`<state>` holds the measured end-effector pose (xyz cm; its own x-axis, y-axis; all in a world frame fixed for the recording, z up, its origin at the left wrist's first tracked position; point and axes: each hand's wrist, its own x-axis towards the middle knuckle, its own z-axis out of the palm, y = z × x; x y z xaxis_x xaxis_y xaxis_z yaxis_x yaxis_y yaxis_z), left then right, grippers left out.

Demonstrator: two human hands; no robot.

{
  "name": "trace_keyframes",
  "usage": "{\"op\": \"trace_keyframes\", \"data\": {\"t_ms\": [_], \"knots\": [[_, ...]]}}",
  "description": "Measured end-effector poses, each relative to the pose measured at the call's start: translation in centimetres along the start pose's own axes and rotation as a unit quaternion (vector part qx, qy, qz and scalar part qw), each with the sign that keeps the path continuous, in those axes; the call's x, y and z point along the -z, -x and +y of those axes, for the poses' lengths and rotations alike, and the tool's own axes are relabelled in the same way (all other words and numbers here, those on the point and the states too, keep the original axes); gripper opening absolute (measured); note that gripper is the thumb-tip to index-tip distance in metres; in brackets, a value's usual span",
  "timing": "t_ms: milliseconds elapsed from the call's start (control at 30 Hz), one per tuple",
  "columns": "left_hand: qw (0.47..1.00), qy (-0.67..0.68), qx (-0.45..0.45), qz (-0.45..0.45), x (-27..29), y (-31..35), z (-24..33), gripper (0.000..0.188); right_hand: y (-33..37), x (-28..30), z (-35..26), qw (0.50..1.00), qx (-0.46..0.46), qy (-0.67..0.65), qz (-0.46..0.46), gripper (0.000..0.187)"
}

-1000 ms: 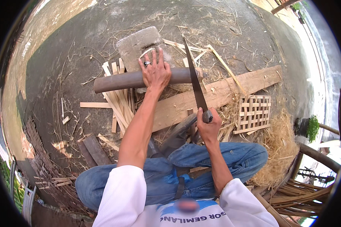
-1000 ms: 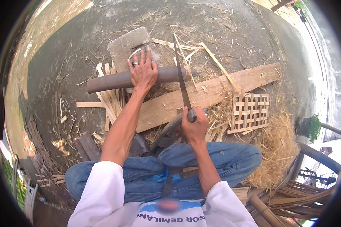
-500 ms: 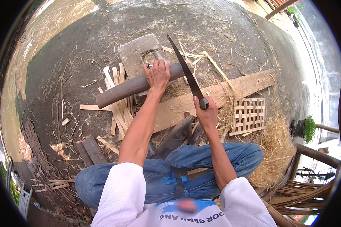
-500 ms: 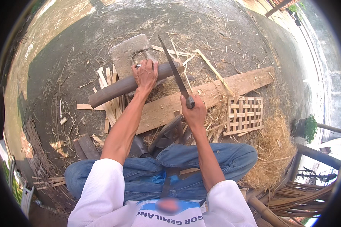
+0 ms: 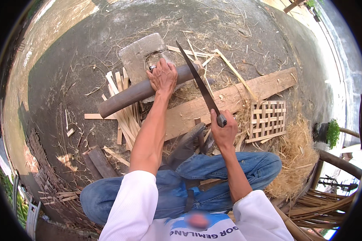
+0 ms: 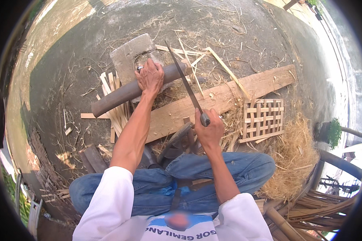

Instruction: The person sits on the ground and uses a machete to split and cut bamboo strips. They then weave the strips into a lattice mat and cut a cylindrical bamboo piece into smaller sections.

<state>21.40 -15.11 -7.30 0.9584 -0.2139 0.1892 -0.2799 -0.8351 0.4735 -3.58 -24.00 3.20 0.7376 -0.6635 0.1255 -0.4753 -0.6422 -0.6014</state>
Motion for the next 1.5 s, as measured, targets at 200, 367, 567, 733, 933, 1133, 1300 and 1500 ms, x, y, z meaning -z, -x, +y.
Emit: {"op": "trace_keyframes", "data": {"t_ms": [200, 367, 567, 733, 933, 1133, 1300, 1500], "knots": [[0.999, -0.006, -0.042, -0.013, -0.1, 0.4, -0.6, 0.021, 2.0, 1.7, -0.4, 1.0, -0.001, -0.027, 0.012, 0.02], [0.998, 0.014, -0.048, 0.023, -0.5, -0.3, 0.3, 0.019, -7.0, -5.1, -1.7, 0.999, 0.005, -0.05, 0.018, 0.032], [0.999, 0.001, -0.045, -0.021, 0.7, 1.0, -0.3, 0.019, -2.0, -3.4, -2.4, 0.999, -0.036, -0.006, -0.026, 0.033], [0.999, 0.015, -0.044, -0.011, 0.1, 1.1, 0.7, 0.018, -4.4, -5.0, -3.3, 0.999, 0.006, -0.007, 0.035, 0.033], [0.999, 0.006, -0.029, 0.018, -0.2, 0.9, -0.4, 0.019, 1.8, 0.5, -2.0, 1.0, 0.0, 0.012, -0.01, 0.033], [0.998, 0.02, -0.05, 0.037, -0.6, 0.9, 1.0, 0.021, -4.9, -5.1, -1.3, 0.999, -0.044, 0.0, 0.03, 0.039], [0.998, 0.01, -0.03, 0.05, -0.7, 0.8, 0.4, 0.023, -5.4, -3.9, -4.5, 0.996, -0.089, 0.022, -0.002, 0.033], [1.0, 0.01, -0.008, 0.024, -0.3, 0.8, 0.1, 0.019, 1.5, -0.2, -3.1, 0.998, -0.059, 0.009, 0.013, 0.031]]}}
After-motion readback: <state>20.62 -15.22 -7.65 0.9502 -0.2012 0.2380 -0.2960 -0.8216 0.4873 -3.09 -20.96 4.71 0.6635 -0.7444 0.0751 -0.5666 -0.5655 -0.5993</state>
